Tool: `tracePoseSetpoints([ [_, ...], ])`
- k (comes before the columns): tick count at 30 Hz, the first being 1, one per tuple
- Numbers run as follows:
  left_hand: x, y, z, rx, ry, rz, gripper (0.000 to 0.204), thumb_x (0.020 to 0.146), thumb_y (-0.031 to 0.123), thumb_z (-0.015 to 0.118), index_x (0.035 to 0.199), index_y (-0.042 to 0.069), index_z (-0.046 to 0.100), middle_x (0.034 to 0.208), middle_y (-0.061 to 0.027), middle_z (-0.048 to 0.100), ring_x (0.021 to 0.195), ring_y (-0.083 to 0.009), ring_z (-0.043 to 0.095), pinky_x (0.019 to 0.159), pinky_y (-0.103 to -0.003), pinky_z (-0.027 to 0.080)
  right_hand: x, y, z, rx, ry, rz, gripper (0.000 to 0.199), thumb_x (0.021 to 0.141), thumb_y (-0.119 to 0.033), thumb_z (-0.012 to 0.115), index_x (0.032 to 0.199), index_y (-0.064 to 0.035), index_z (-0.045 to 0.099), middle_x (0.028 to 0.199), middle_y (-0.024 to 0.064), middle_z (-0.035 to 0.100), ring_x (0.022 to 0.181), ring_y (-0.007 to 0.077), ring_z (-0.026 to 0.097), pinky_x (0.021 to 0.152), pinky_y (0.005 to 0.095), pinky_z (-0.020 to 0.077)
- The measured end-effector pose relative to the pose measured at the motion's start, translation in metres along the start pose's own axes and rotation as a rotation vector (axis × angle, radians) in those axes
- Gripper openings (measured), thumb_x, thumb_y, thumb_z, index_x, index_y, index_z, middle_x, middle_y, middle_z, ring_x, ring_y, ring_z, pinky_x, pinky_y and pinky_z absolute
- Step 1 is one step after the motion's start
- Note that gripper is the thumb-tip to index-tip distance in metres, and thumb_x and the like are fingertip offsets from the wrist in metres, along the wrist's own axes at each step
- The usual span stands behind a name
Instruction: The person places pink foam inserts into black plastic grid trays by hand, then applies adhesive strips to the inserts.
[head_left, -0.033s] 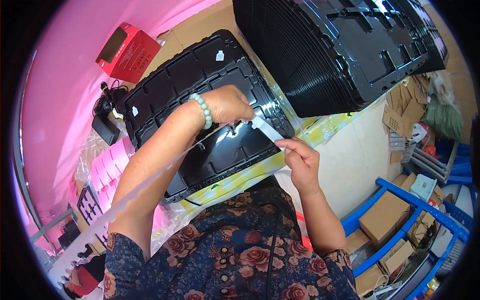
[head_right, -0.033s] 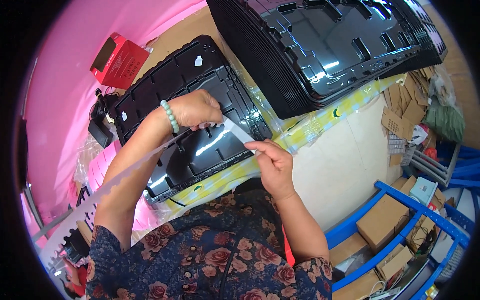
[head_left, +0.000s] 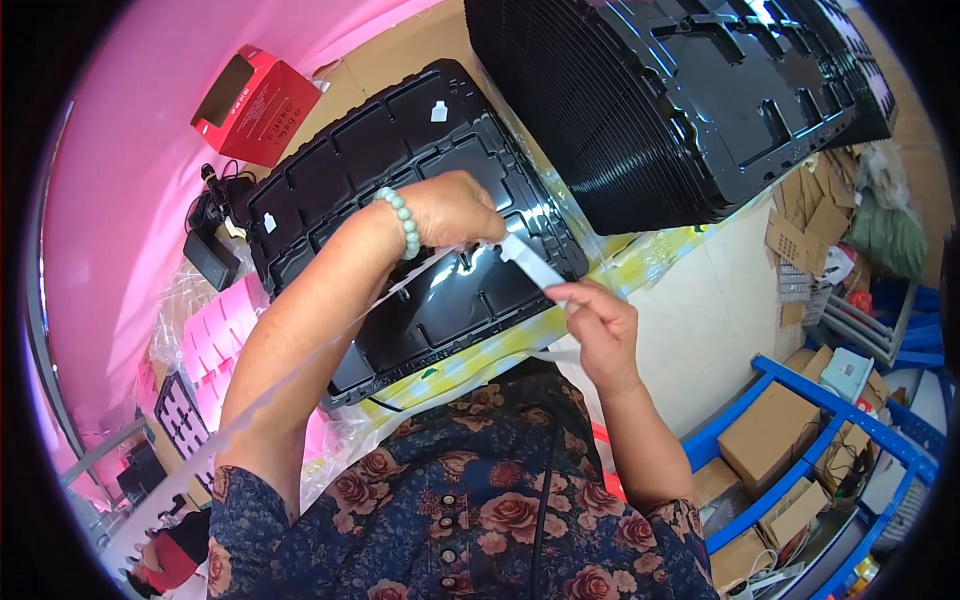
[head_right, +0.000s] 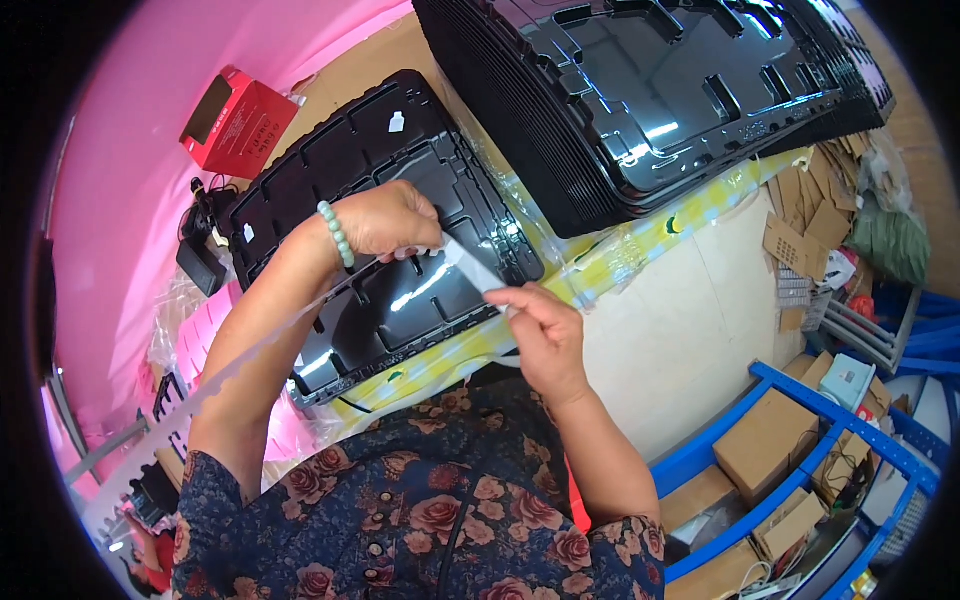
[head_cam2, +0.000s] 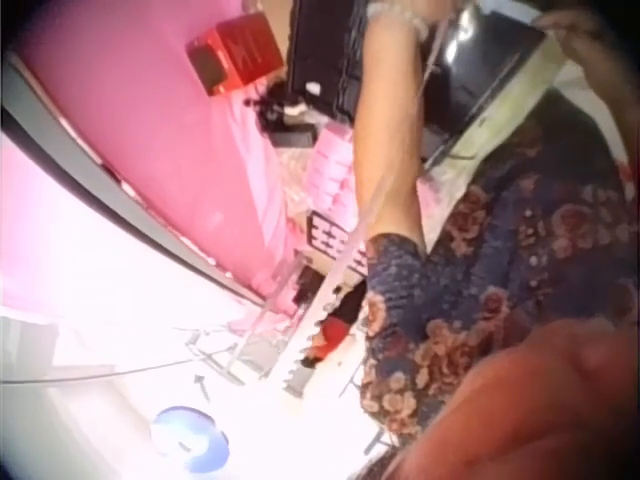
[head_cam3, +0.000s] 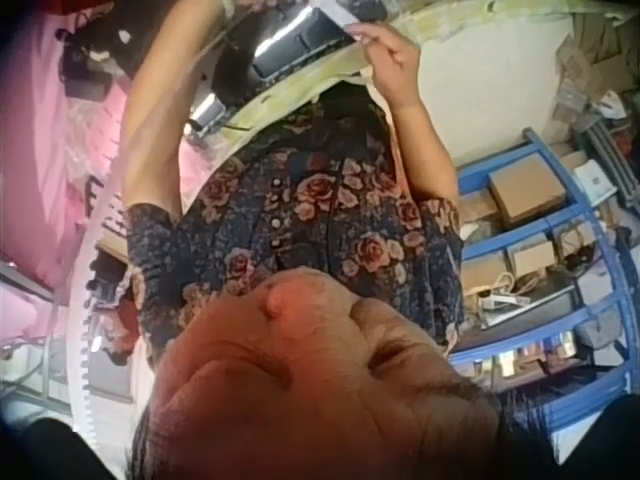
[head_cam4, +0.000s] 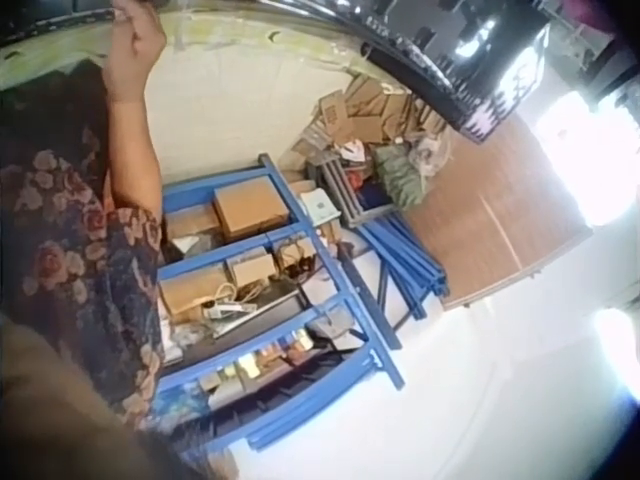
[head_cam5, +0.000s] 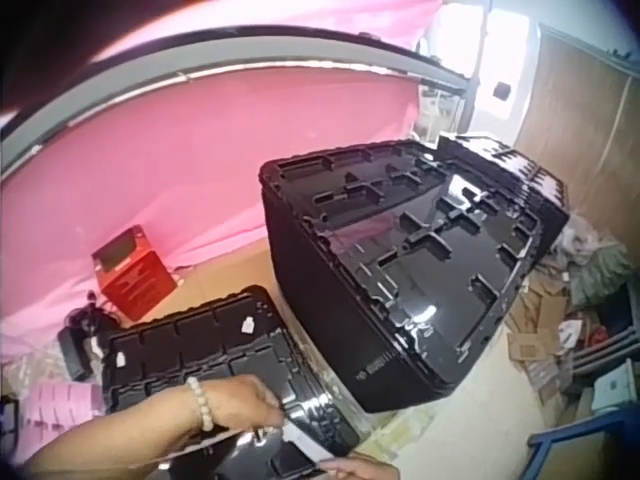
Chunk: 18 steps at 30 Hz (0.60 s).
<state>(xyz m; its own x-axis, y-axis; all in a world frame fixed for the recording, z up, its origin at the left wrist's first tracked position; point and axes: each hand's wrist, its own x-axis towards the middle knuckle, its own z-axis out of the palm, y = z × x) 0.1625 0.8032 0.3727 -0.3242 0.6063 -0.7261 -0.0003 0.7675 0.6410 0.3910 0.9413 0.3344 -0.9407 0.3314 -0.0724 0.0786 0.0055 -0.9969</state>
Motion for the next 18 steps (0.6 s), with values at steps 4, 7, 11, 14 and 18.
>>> tracePoseSetpoints([
  [4, -0.009, -0.001, 0.000, 0.160, -0.022, -0.013, 0.027, 0.077, 0.027, 0.070, 0.072, 0.001, 0.070, 0.060, -0.0044, 0.060, 0.054, -0.0137, 0.056, 0.051, -0.030, 0.045, -0.013, -0.001, 0.016, -0.136, -0.092, -0.029, 0.027, 0.086, 0.002, 0.053, 0.104, 0.0001, 0.072, 0.078, 0.0092, 0.061, 0.066, 0.0177, 0.057, 0.061, 0.0289, 0.0450],
  [7, -0.001, -0.004, 0.006, 0.322, 0.021, -0.032, 0.030, 0.079, 0.032, 0.072, 0.072, 0.002, 0.069, 0.058, -0.0050, 0.059, 0.053, -0.0155, 0.057, 0.053, -0.033, 0.045, -0.010, 0.006, 0.026, -0.287, -0.062, -0.115, 0.030, 0.087, -0.001, 0.055, 0.113, -0.0027, 0.070, 0.077, 0.0155, 0.063, 0.064, 0.0300, 0.063, 0.057, 0.0393, 0.0492],
  [11, 0.008, 0.002, 0.011, 0.572, 0.092, -0.033, 0.040, 0.078, 0.044, 0.073, 0.081, 0.004, 0.074, 0.068, -0.0114, 0.066, 0.069, -0.0278, 0.065, 0.067, -0.040, 0.051, 0.000, 0.000, 0.030, -0.691, 0.009, -0.155, 0.034, 0.086, 0.000, 0.059, 0.119, -0.0031, 0.068, 0.080, 0.0179, 0.064, 0.066, 0.0329, 0.063, 0.059, 0.0417, 0.0502],
  [14, 0.007, 0.026, 0.013, 0.677, 0.139, -0.143, 0.041, 0.076, 0.043, 0.074, 0.097, 0.007, 0.078, 0.098, -0.0149, 0.074, 0.093, -0.0340, 0.071, 0.084, -0.043, 0.055, 0.008, -0.003, 0.030, -0.917, -0.003, -0.156, 0.039, 0.084, -0.002, 0.062, 0.122, -0.0051, 0.067, 0.080, 0.0172, 0.064, 0.066, 0.0355, 0.063, 0.059, 0.0449, 0.0510],
  [18, 0.009, 0.041, 0.013, 0.725, 0.168, -0.153, 0.041, 0.077, 0.039, 0.073, 0.100, 0.005, 0.077, 0.100, -0.0157, 0.074, 0.096, -0.0333, 0.071, 0.083, -0.041, 0.056, 0.016, -0.002, 0.031, -1.105, -0.003, -0.179, 0.043, 0.080, -0.005, 0.064, 0.123, -0.0069, 0.068, 0.076, 0.0134, 0.062, 0.064, 0.0339, 0.063, 0.057, 0.0446, 0.0508],
])
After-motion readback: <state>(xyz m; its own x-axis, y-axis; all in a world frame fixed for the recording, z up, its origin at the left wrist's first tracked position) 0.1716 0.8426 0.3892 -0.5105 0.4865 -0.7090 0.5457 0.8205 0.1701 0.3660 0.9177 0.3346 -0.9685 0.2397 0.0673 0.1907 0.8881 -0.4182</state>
